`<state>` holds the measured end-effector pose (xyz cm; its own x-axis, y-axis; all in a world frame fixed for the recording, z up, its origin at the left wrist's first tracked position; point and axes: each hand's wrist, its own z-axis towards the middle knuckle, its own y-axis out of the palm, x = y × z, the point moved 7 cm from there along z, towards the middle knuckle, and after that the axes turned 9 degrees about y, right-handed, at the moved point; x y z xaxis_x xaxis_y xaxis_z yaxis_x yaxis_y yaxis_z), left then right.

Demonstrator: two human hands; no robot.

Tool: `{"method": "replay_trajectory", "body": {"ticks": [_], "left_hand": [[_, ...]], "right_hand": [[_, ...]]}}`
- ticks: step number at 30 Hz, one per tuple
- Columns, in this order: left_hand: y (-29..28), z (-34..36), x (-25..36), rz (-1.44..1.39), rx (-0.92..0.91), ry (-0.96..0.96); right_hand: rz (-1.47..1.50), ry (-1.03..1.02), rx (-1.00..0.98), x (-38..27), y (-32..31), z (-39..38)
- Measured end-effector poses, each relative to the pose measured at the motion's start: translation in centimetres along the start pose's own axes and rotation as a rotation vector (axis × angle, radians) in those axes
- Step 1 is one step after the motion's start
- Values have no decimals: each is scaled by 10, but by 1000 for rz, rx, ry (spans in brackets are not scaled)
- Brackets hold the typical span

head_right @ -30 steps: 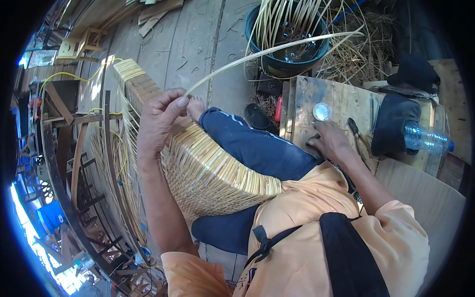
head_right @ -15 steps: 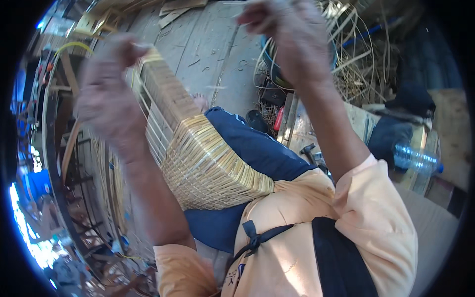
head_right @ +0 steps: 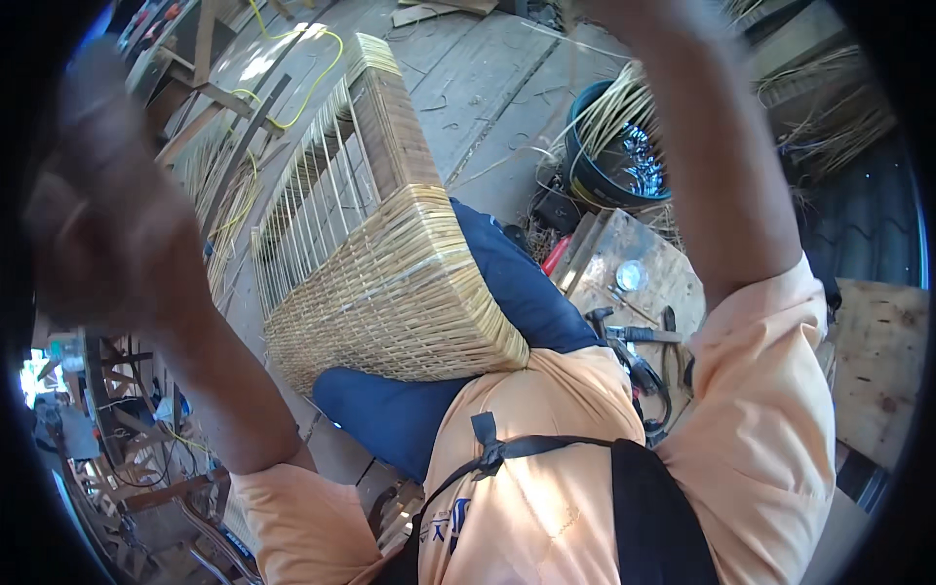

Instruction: The recorder is weaving bamboo strips onto a circular frame to construct a birdcage.

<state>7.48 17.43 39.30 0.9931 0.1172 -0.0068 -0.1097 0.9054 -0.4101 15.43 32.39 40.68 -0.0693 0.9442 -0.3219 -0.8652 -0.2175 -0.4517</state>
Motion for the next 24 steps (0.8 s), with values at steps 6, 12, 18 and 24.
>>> {"method": "replay_trajectory", "body": {"ticks": [6,12,18,24], "left_hand": [[26,-84,-63,-140,-587,-315],[28,-296,-70,-990,-778,-1208],[-21,-411,-15,-1056,-721,-1458],[-80,-433,15,-1335,-1037,-1552]], "right_hand": [[-94,-275,-481,-6,98,-53],[-176,204,-822,99,89,-79],[-33,521,-792,164,27,-108],[-263,431,-822,185,-23,-107]]}}
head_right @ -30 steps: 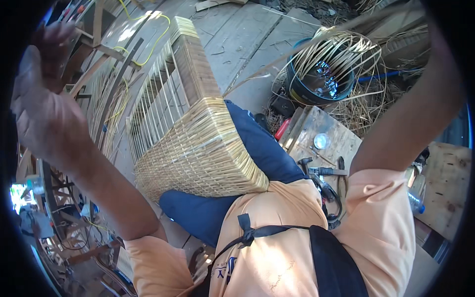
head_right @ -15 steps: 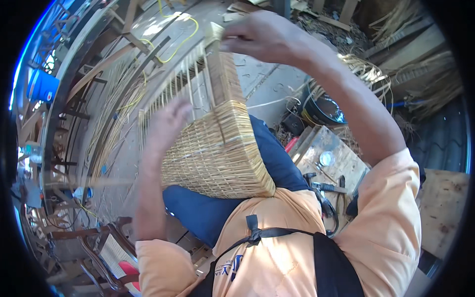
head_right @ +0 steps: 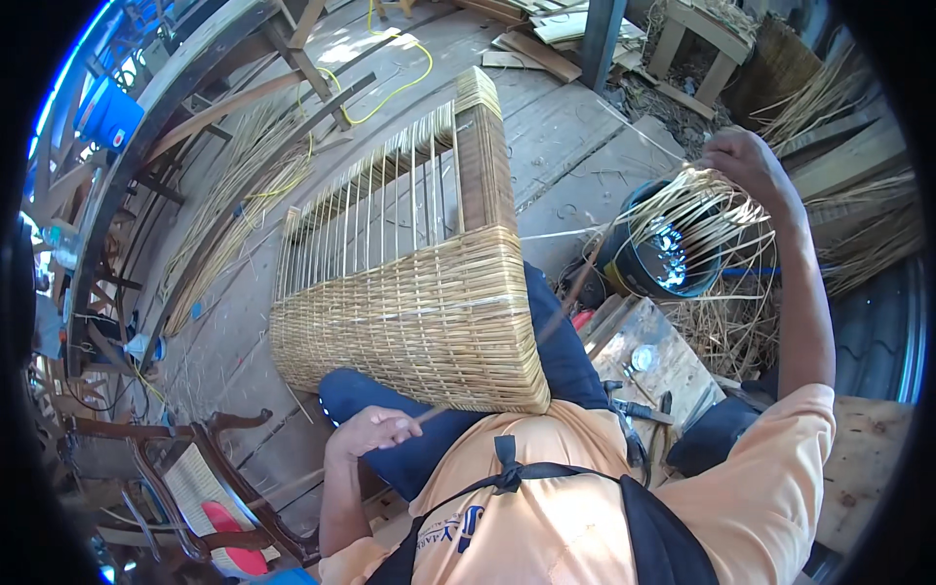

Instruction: The recorder is weaving bamboo strips onto a circular frame to construct a birdcage.

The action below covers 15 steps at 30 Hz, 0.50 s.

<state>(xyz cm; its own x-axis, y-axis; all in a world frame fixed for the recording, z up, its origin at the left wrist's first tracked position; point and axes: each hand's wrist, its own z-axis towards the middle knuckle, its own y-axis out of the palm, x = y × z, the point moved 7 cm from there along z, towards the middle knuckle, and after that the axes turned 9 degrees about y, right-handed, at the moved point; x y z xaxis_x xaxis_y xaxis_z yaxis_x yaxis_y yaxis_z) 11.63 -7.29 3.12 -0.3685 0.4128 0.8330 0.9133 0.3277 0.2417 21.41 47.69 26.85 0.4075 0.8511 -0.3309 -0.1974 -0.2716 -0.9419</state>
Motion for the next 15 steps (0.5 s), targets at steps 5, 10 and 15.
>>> {"method": "replay_trajectory", "body": {"ticks": [5,10,15], "left_hand": [[-34,21,16,94,267,112],[-30,63,70,435,305,221],[-63,66,78,287,231,220]], "right_hand": [[230,201,-4,84,-15,-21],[-80,260,119,99,-21,-8],[138,332,-53,116,-14,-6]]}}
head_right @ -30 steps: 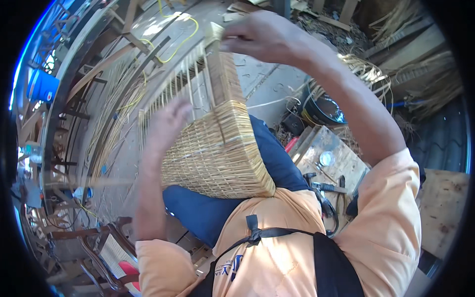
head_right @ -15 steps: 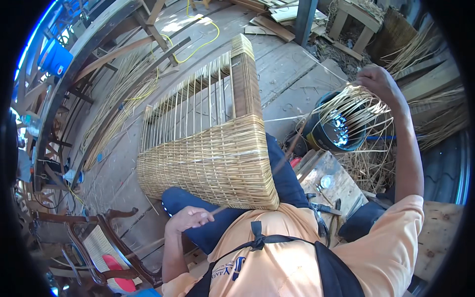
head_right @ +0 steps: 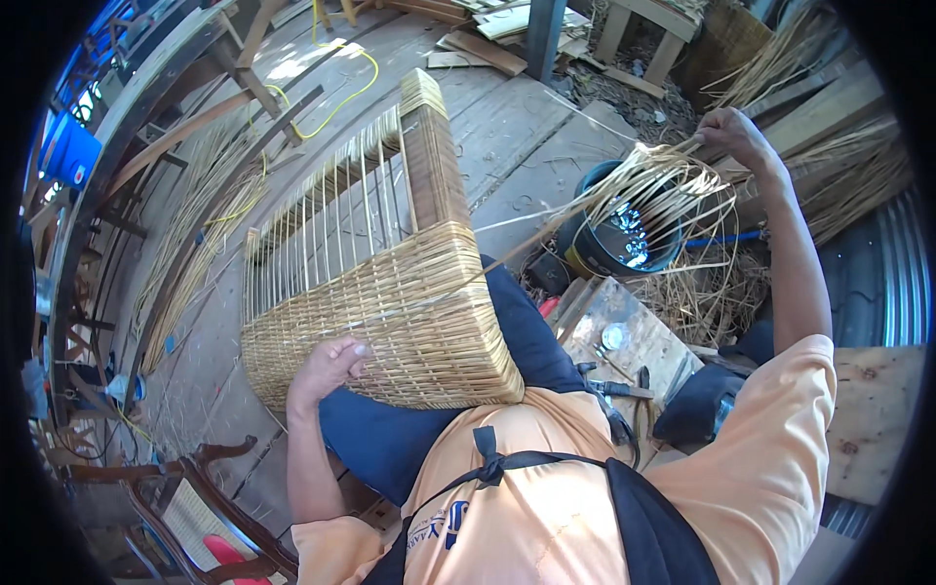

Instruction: The recorder is weaving bamboo strips onto a circular frame to construct a birdcage.

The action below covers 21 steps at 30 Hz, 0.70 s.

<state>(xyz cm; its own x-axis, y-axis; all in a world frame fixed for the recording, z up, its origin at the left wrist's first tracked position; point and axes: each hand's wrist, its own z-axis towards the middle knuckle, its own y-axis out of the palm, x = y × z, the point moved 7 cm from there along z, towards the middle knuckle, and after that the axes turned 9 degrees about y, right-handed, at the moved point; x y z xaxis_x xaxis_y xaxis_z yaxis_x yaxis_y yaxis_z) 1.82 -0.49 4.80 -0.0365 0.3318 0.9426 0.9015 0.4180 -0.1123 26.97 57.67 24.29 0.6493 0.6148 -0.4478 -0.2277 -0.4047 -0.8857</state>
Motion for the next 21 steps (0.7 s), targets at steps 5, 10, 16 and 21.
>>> {"method": "replay_trajectory", "body": {"ticks": [5,10,16,21], "left_hand": [[-29,18,-33,275,69,-140],[-35,13,-37,257,174,-82],[-39,-7,-46,72,145,-180],[-56,-42,-47,1,290,-134]], "right_hand": [[-81,-29,9,2,11,2],[-109,-177,111,-25,28,-5],[-111,-177,51,-32,44,11],[-70,-297,45,-57,64,21]]}}
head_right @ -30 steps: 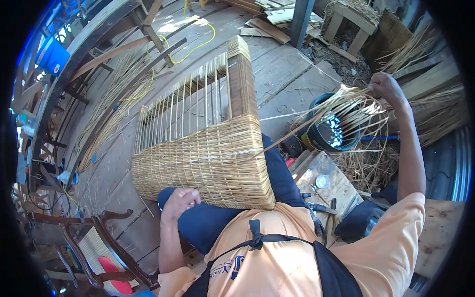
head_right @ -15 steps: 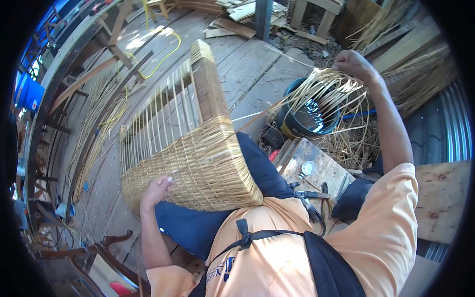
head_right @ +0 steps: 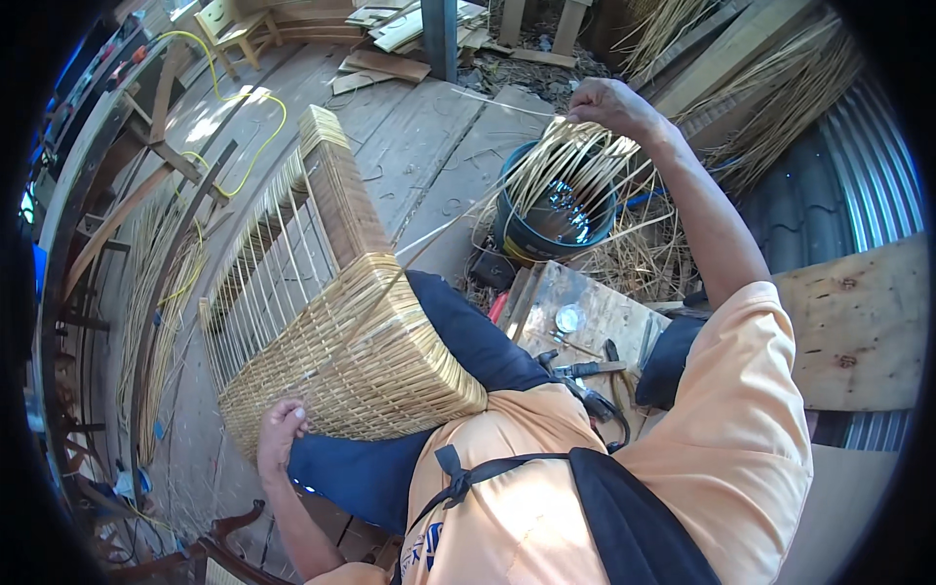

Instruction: The recorder is weaving bamboo strips onto a circular frame to construct a birdcage.

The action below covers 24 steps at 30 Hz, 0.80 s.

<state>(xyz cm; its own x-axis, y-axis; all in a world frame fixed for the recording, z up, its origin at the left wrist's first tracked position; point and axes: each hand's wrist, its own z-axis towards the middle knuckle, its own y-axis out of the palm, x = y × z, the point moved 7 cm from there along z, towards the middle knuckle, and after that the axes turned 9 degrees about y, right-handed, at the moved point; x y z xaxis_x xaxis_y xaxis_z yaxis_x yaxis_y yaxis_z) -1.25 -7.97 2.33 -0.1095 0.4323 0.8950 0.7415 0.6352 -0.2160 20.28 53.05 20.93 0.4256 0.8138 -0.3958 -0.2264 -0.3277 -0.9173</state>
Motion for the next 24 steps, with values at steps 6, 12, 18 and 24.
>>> {"method": "replay_trajectory", "body": {"ticks": [6,12,18,24], "left_hand": [[-15,-6,29,584,335,4],[28,47,115,-514,537,257],[155,26,276,511,527,1125],[121,59,206,458,107,673]], "right_hand": [[36,71,130,4,-33,-14],[-129,45,720,-5,-84,-50],[-249,-617,509,-275,-1,-64],[-129,-317,74,-152,30,-25]]}}
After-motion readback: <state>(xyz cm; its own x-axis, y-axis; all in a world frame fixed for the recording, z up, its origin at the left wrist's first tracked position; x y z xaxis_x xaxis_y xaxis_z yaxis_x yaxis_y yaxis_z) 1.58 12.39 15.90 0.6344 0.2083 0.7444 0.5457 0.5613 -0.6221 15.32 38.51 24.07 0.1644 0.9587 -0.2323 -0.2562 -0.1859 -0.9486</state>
